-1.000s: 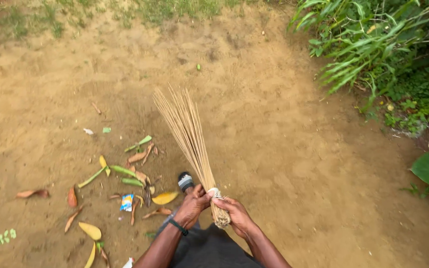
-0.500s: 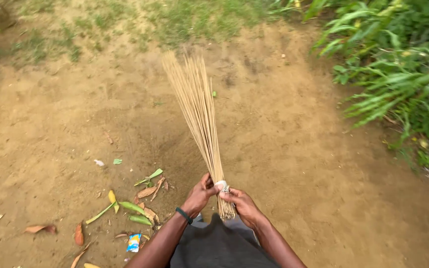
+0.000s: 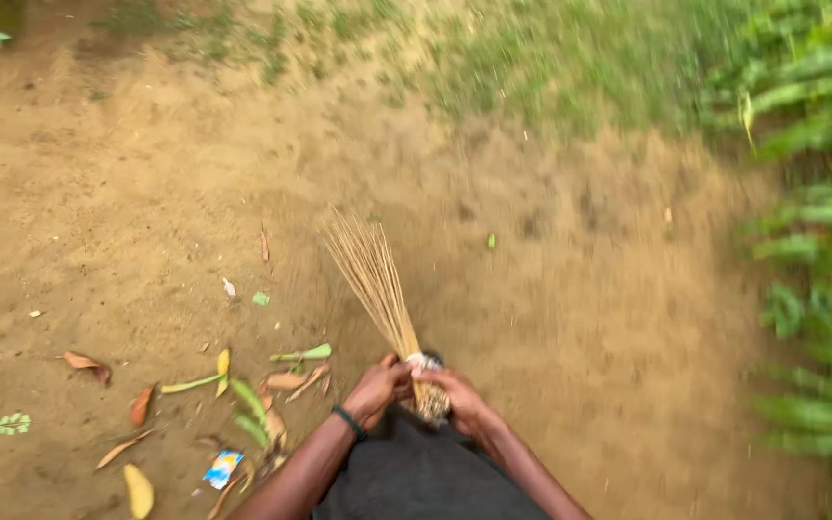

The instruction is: Sweeping dry leaves and debris from a dirt ground using a handheld stick broom.

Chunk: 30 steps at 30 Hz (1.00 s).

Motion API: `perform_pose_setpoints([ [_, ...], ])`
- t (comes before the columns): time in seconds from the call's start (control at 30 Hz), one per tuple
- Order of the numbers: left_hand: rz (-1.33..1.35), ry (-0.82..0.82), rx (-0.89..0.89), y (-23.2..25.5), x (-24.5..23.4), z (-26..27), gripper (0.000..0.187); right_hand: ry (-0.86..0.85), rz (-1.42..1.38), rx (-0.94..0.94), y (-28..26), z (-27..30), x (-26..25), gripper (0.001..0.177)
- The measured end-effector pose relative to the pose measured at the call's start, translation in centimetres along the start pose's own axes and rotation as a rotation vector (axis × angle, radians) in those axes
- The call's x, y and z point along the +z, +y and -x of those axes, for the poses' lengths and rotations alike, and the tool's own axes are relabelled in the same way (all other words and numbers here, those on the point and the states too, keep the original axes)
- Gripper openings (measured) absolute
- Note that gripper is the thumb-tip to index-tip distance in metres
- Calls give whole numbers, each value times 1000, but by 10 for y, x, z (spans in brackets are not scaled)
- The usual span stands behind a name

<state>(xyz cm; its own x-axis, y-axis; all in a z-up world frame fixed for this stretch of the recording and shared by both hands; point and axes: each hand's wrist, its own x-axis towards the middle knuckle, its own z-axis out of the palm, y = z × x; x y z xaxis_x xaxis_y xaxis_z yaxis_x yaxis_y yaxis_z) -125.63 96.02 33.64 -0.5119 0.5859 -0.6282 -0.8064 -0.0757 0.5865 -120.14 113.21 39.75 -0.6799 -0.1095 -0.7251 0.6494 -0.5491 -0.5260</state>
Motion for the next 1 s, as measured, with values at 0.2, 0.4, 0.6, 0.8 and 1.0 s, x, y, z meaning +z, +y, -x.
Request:
perform_pose_setpoints([
  [0.2,260,98,122,93,47,-68,28,-169,196,63,-122,-66,-26,23],
  [0.4,465,169,193,182,49,-124,37,-326,371,108,-201,-166,-40,29],
  [0.6,587,145,386,270,6,-192,29,-387,585,71,-294,-231,42,40],
  [0.8,528,147,459,375,-77,-251,30,-355,555,151,-337,-365,77,36],
  [1.0,623,304,420,480,-118,-267,25,-596,507,253,-423,-421,176,26],
])
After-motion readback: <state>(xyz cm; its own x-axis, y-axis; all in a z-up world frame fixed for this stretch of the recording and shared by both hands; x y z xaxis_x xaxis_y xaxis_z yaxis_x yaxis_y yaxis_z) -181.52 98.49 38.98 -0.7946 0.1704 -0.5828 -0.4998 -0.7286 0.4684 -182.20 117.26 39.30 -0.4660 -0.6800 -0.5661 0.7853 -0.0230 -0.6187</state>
